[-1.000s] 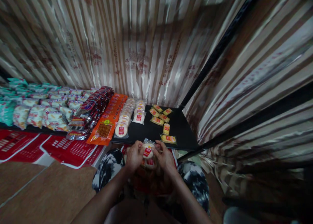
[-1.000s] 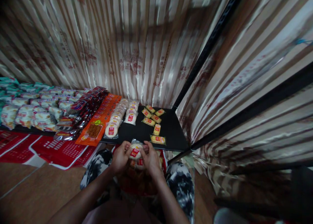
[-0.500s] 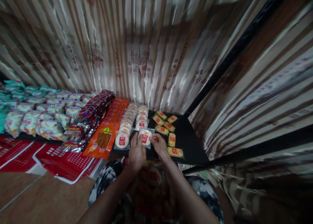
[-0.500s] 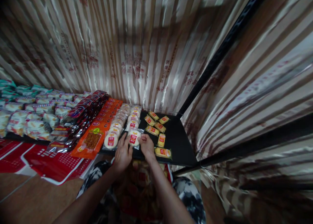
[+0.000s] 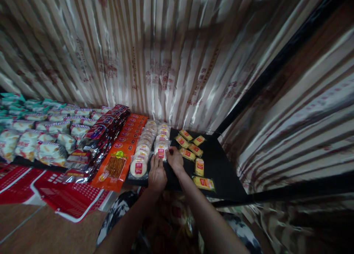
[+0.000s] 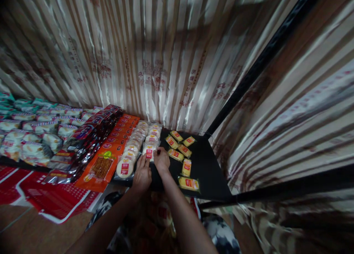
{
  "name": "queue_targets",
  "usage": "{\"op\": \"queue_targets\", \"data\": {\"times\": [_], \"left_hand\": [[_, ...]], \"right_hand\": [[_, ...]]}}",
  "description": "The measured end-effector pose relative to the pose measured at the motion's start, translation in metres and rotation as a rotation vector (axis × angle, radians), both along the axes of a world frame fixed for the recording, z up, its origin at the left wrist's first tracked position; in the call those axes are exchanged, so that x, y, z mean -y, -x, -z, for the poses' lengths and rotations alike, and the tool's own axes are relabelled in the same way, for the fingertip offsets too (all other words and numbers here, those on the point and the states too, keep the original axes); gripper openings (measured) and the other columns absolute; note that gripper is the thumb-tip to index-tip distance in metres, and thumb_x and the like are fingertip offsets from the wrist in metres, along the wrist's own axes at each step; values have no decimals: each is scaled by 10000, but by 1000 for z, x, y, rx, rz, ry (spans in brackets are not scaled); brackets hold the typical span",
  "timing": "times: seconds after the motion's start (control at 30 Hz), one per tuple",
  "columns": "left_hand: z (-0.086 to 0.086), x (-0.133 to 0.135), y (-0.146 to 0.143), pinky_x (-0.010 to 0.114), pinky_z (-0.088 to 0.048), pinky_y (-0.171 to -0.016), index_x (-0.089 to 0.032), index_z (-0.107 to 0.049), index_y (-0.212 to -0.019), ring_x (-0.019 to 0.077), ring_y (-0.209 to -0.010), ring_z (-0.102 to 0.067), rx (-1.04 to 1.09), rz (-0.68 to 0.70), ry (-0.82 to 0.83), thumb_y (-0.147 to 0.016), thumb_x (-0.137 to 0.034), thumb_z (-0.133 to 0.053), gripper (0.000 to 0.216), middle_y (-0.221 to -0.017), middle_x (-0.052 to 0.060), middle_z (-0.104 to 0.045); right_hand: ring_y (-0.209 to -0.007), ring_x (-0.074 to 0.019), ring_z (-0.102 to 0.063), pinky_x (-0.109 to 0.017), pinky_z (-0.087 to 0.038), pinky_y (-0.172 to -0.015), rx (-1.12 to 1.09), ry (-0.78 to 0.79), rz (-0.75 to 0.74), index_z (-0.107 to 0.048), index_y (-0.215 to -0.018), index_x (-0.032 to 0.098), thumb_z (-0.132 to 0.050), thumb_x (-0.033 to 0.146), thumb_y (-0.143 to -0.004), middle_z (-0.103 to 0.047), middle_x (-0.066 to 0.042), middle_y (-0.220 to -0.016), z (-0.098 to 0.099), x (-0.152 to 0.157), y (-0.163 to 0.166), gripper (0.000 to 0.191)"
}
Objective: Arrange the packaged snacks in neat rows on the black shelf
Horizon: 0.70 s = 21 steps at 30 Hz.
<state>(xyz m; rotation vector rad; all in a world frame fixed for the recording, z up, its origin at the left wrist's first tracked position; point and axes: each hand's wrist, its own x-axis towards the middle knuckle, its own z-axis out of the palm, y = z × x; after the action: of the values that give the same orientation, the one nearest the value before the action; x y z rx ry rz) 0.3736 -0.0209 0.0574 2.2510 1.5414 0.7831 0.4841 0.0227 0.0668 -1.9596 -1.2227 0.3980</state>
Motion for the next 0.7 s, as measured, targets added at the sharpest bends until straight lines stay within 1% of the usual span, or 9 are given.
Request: {"op": "queue_targets", "data": {"times": [0.17, 0.27, 0.33, 0.4, 0.5, 0.6, 0.7], "left_hand": [[4, -3, -2, 460, -326, -1053, -34, -491, -1199, 288, -1313, -273, -3, -35, -26, -743, -36, -351, 477, -1357, 183, -407], [4, -4, -3, 464, -320, -1053, -23, -495, -1191, 296, -1312, -272, -12, -32, -16, -734, -32, -356, 478, -1357, 198, -401], [4, -5, -3, 472, -325, -1049, -20, -484, -1203, 300, -1315, -264, -7, -32, -10, -734, -33, -359, 486, -1361, 204, -393], [3, -4, -2, 472, -326, -1049, -21, -476, -1212, 298, -1317, -260, -5, -30, -6, -742, -33, -355, 486, -1366, 203, -387], [-1, -3, -1, 448, -327, -1054, -24, -479, -1204, 287, -1317, -262, -17, -18, 3, -750, -28, -351, 472, -1376, 196, -372], [-9, 2, 3, 420, -328, -1057, -47, -511, -1162, 273, -1308, -281, -15, 14, -8, -757, -29, -351, 437, -1371, 176, -373], [-15, 15, 8, 380, -355, -1033, -62, -576, -1051, 257, -1224, -395, 18, 54, -21, -772, -56, -367, 348, -1272, 176, -460]], "right_hand": [[-734, -161, -615, -265, -459, -659, 72, -26, 3, -588, -883, 207, -483, 293, -778, -659, -25, -826, 3, -4, 8, 172], [-693, -155, -614, -266, -463, -641, 33, -18, 2, -581, -910, 211, -472, 293, -781, -660, -22, -820, 2, -3, 11, 188], [-687, -155, -613, -275, -470, -647, -17, -16, -6, -573, -947, 200, -464, 290, -782, -662, -34, -860, 1, 0, 12, 217], [-722, -158, -616, -286, -479, -682, -68, -37, -20, -561, -996, 178, -457, 288, -782, -656, -55, -918, 0, 5, 13, 261], [-808, -172, -612, -309, -481, -751, -115, -75, -20, -539, -1069, 146, -462, 287, -775, -638, -89, -992, 0, 15, 14, 335], [-869, -184, -600, -332, -479, -783, -134, -112, 19, -518, -1123, 138, -481, 289, -760, -602, -119, -1081, 0, 33, 15, 396], [-894, -186, -595, -316, -493, -748, -196, -161, 16, -520, -1120, 145, -457, 320, -784, -588, -127, -1102, -4, 61, 20, 384]]}}
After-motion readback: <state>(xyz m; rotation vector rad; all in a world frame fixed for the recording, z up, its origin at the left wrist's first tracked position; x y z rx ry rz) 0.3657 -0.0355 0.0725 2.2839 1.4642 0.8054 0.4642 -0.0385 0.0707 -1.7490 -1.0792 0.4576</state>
